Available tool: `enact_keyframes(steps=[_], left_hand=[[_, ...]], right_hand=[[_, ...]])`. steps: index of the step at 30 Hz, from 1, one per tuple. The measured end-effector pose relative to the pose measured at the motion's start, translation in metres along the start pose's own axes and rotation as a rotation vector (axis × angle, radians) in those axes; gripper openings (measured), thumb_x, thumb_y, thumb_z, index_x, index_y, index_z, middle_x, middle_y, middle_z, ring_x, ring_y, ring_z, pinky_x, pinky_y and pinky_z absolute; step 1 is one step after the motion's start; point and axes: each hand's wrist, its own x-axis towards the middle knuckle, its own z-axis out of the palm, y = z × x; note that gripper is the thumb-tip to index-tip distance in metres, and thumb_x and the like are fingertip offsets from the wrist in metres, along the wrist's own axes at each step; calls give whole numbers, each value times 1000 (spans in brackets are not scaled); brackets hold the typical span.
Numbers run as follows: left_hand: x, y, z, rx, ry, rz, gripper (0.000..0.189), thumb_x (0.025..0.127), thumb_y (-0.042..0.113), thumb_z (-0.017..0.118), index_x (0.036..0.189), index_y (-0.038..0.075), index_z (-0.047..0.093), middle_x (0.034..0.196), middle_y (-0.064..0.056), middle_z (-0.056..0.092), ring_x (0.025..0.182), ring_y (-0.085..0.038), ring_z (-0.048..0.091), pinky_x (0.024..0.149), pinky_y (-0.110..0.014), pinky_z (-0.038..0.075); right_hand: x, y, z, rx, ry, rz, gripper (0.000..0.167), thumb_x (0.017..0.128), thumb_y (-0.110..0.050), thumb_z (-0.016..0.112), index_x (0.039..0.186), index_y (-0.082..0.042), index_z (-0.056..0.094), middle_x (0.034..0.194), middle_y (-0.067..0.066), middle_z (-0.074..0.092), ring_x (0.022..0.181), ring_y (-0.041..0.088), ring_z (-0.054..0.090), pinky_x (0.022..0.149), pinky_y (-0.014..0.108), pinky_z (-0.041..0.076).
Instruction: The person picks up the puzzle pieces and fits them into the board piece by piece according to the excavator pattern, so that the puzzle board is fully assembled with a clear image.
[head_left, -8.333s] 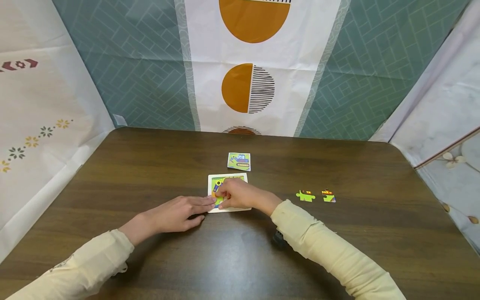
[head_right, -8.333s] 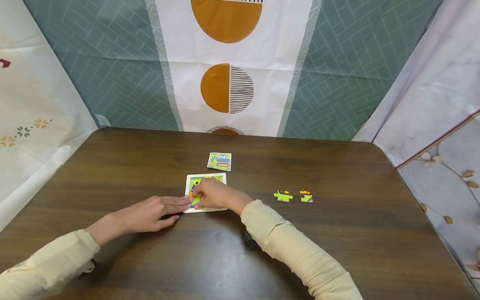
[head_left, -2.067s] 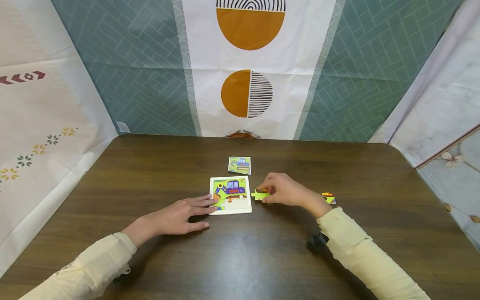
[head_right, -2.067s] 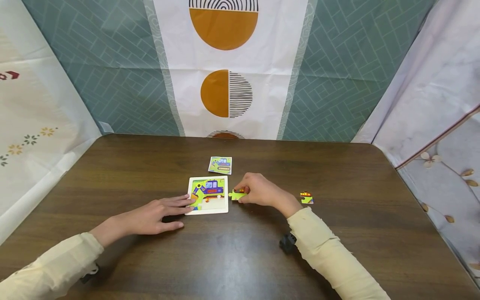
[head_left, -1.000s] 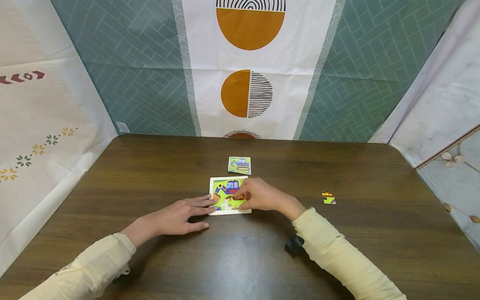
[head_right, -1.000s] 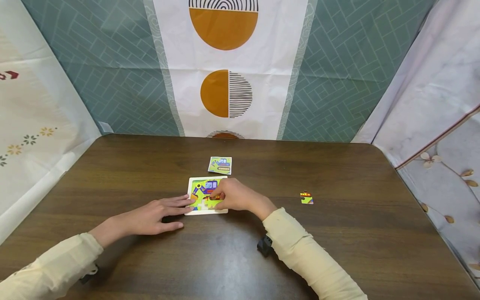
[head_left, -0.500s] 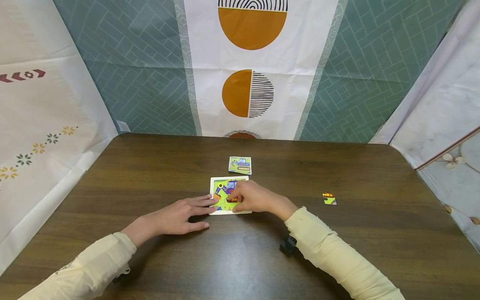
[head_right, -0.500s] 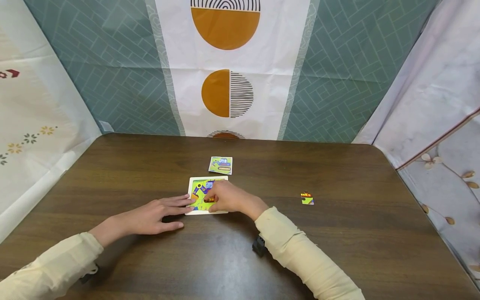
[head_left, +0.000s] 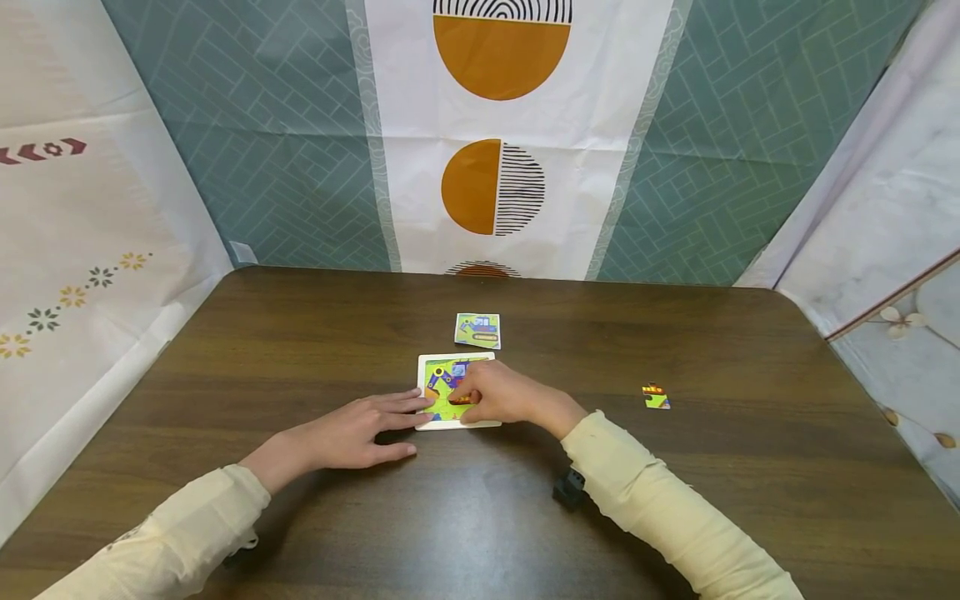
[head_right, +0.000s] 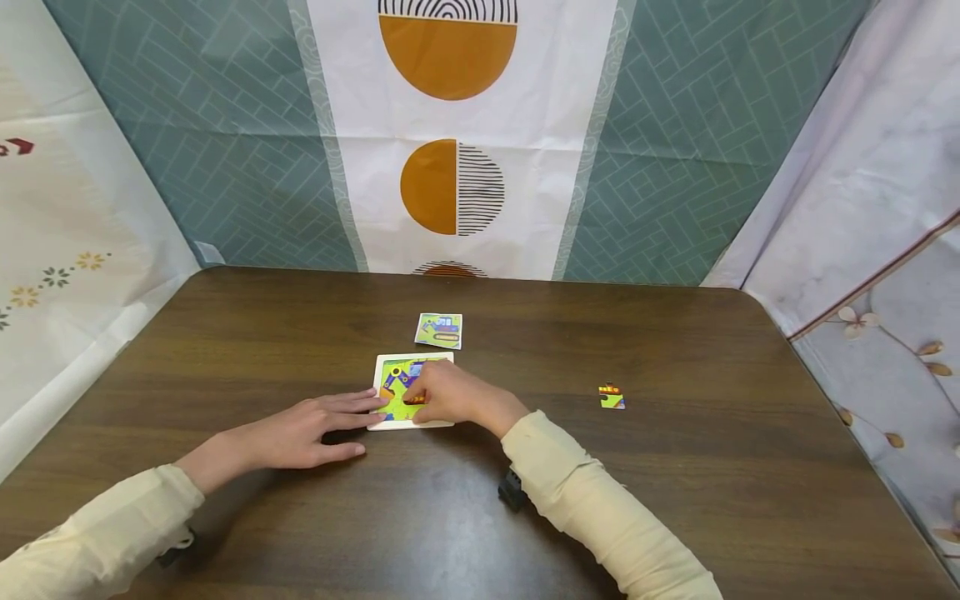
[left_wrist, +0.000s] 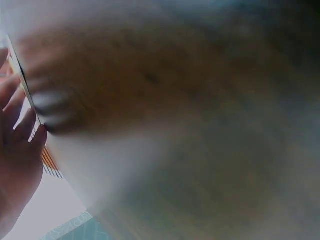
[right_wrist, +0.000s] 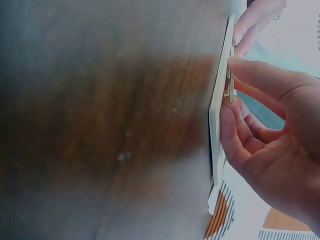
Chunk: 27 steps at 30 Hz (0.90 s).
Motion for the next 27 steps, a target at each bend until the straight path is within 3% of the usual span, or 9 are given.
enact_keyframes(steps=[4, 9, 14, 23, 27], left_hand=[[3, 3, -2, 69, 24, 27, 47, 94, 33, 63, 133, 6, 60, 141, -10, 51, 133, -30, 42, 105, -48, 37], [10, 8, -2, 180, 99, 122, 43, 92, 32, 66, 123, 2, 66, 131, -13, 58, 122, -28, 53, 100, -43, 43], [13, 11, 2, 192, 111, 172, 46, 92, 29, 67, 128, 1, 62, 135, -12, 56, 124, -25, 52, 100, -41, 44], [17, 16, 4, 173, 33, 135, 51, 94, 32, 63, 136, 4, 56, 139, -8, 53, 129, -24, 47, 103, -41, 40], [18, 14, 6, 159, 34, 127, 50, 95, 31, 62, 136, 4, 56, 139, -7, 54, 128, -24, 48, 103, -41, 41]], right_hand=[[1, -1, -1, 2, -8, -5, 25, 81, -7, 76, 105, -1, 75, 82, 2, 64, 71, 9, 50, 63, 18, 42], [3, -3, -3, 19, -37, 26, 26, 81, -6, 76, 106, 0, 74, 86, 4, 69, 68, 7, 50, 62, 18, 43], [5, -3, -2, 37, -49, 54, 26, 82, -7, 77, 107, 0, 74, 89, 4, 70, 66, 5, 51, 61, 17, 43], [3, 0, 0, 54, -27, 69, 27, 80, -8, 79, 106, -1, 74, 90, 5, 66, 70, 8, 54, 64, 19, 45], [2, 0, 1, 35, -15, 65, 27, 80, -10, 79, 106, -2, 75, 89, 4, 64, 75, 12, 53, 65, 20, 45]])
